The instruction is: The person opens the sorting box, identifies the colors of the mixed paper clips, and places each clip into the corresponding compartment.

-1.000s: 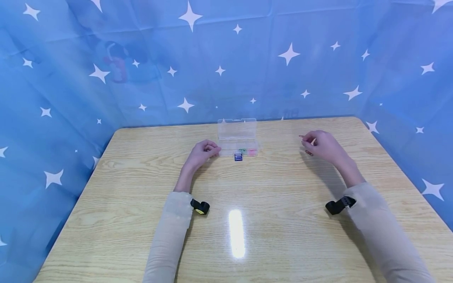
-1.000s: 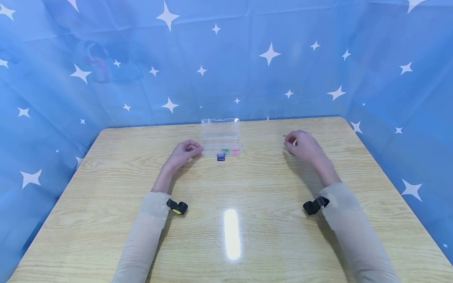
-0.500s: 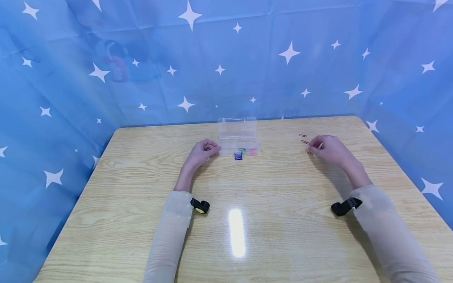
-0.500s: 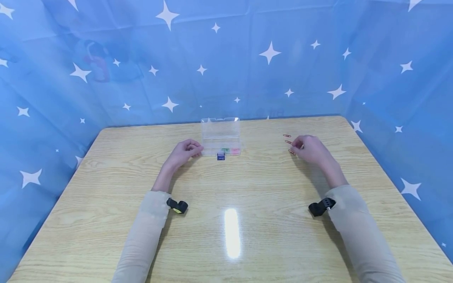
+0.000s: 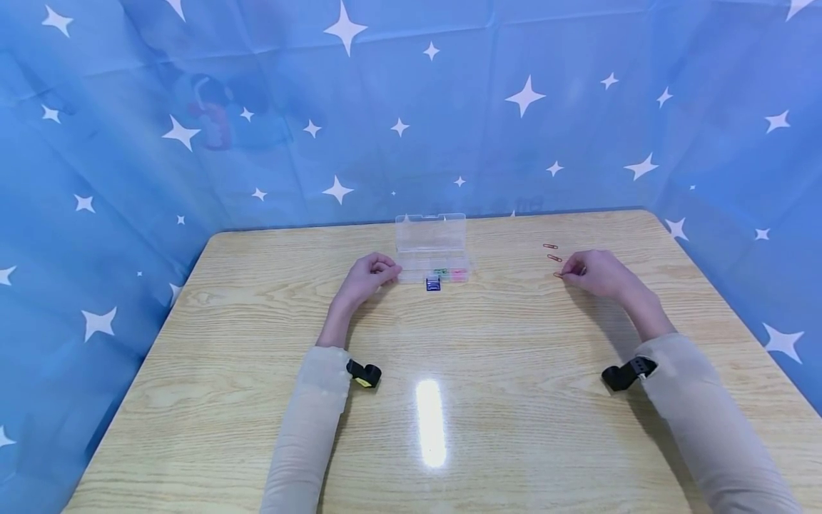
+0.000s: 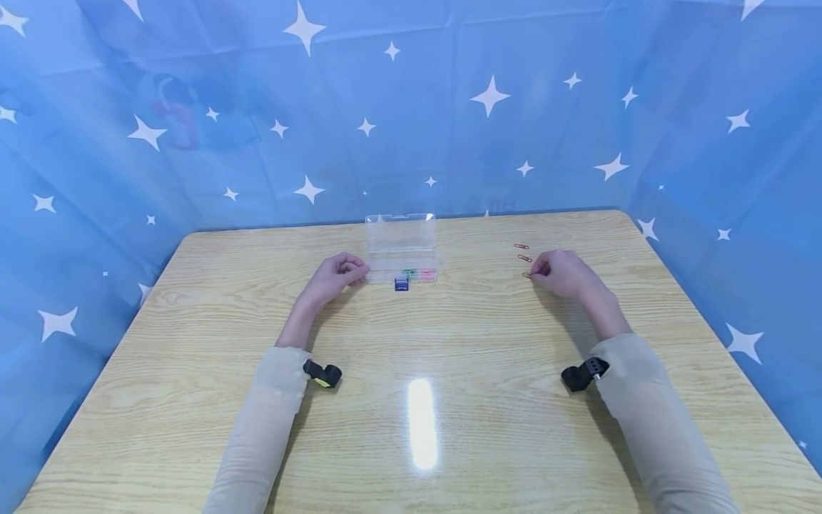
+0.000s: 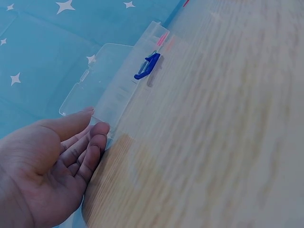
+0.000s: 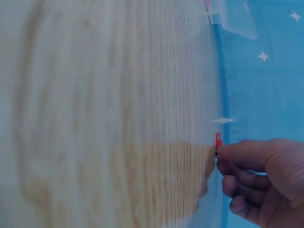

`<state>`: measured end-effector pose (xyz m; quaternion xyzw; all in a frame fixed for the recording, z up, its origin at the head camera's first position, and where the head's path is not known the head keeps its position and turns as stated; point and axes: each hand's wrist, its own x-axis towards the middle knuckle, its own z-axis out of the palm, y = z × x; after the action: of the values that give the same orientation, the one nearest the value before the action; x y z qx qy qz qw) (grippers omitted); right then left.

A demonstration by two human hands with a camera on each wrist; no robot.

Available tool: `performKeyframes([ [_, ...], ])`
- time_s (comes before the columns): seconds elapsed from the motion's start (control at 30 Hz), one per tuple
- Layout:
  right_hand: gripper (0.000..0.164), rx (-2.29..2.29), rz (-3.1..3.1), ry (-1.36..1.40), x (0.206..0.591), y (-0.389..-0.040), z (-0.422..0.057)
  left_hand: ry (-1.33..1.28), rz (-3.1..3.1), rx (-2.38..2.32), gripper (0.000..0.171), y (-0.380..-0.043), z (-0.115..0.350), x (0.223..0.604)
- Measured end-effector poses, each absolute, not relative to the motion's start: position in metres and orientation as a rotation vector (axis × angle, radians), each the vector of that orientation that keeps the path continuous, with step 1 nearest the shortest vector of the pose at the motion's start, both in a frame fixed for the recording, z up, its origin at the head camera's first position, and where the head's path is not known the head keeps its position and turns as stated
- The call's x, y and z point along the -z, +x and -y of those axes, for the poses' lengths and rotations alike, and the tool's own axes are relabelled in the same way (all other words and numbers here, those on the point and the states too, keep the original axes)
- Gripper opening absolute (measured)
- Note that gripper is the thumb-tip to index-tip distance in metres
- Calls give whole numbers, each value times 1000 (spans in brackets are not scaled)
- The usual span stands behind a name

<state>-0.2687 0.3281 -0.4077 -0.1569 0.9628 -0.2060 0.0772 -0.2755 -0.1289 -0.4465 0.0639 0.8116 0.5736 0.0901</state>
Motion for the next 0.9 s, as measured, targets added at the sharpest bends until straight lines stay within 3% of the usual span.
performKeyframes([
  [0.9, 12, 652, -2920, -493, 405, -277, -310, 191, -2414, -1709, 28, -275, 129, 448],
])
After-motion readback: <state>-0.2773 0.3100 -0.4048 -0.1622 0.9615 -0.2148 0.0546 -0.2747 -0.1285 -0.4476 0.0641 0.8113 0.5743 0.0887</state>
